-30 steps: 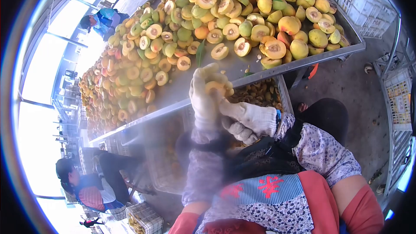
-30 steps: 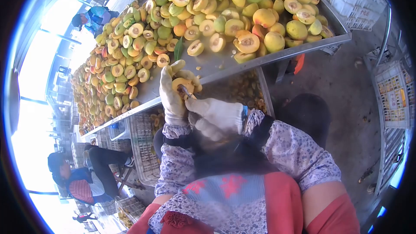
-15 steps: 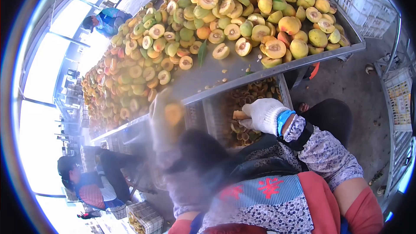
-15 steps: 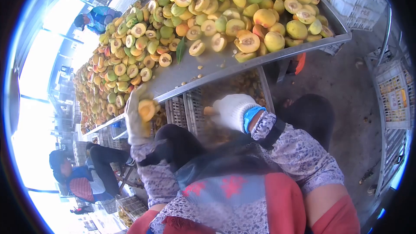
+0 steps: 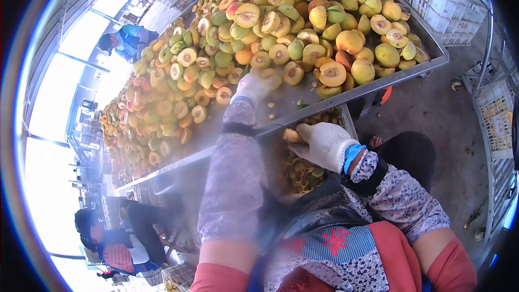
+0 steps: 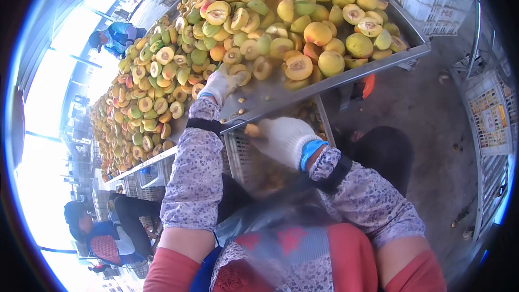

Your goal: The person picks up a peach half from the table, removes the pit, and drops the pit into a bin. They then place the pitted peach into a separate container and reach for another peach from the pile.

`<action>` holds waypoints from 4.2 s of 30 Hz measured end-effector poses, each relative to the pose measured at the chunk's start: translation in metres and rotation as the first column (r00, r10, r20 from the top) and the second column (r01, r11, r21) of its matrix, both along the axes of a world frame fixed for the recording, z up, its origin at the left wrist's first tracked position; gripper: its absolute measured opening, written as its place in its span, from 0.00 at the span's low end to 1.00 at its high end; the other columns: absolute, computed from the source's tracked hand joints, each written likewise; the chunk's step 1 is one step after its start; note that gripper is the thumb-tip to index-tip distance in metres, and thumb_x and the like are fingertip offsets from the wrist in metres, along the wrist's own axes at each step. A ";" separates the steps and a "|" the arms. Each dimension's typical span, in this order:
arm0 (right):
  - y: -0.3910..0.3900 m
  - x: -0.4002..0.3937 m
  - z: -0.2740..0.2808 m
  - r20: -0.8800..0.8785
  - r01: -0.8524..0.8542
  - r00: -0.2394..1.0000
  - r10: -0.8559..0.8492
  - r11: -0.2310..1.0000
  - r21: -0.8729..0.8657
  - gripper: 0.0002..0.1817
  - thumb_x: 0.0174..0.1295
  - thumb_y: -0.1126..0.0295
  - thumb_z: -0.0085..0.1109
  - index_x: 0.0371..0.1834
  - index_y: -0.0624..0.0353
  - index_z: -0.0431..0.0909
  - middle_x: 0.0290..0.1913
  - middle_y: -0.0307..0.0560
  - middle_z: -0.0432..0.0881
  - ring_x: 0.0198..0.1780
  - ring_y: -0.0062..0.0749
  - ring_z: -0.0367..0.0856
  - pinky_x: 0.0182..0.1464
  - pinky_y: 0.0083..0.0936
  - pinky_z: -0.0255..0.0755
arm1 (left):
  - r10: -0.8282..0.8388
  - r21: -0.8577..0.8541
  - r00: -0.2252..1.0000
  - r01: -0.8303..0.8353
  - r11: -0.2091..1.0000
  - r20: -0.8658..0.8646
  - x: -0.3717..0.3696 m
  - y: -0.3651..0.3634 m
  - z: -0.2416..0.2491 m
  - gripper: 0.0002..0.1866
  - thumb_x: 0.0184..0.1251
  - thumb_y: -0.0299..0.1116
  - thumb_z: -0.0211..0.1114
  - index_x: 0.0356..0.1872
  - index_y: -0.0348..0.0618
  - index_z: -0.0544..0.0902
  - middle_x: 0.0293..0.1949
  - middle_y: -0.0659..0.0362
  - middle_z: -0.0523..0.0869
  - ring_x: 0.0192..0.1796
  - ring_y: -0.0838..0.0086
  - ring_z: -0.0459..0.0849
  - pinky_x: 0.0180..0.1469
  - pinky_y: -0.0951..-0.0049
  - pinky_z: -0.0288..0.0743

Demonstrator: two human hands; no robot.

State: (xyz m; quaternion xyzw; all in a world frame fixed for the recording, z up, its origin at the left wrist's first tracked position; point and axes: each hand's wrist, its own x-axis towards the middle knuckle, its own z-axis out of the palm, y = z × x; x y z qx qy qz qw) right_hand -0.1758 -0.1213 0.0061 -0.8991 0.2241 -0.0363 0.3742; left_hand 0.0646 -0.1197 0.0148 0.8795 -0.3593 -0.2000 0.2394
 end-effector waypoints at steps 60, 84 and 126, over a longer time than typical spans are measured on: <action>0.032 0.015 -0.023 0.194 0.098 0.968 -0.162 0.947 0.305 0.17 0.69 0.56 0.57 0.44 0.61 0.80 0.39 0.61 0.85 0.45 0.61 0.82 0.47 0.47 0.76 | -0.094 -0.609 0.954 0.256 0.750 0.285 -0.081 0.107 -0.020 0.37 0.74 0.64 0.51 0.53 0.32 0.78 0.37 0.51 0.84 0.34 0.69 0.86 0.37 0.71 0.82; 0.023 0.013 -0.018 0.059 -0.114 0.980 0.188 0.296 0.948 0.27 0.76 0.45 0.46 0.40 0.59 0.80 0.27 0.50 0.83 0.25 0.40 0.81 0.28 0.34 0.72 | -0.293 -0.516 0.427 -0.657 0.549 -0.855 -0.106 0.107 0.005 0.25 0.76 0.50 0.57 0.50 0.33 0.81 0.29 0.57 0.82 0.27 0.66 0.79 0.33 0.65 0.76; -0.004 -0.011 -0.015 -0.182 -0.117 0.977 0.112 0.993 -0.018 0.21 0.68 0.50 0.53 0.42 0.58 0.84 0.37 0.58 0.87 0.42 0.56 0.86 0.48 0.47 0.78 | -0.200 -0.081 0.868 0.264 0.961 0.455 -0.037 -0.029 -0.046 0.39 0.56 0.39 0.73 0.69 0.35 0.70 0.52 0.47 0.85 0.49 0.63 0.86 0.54 0.68 0.78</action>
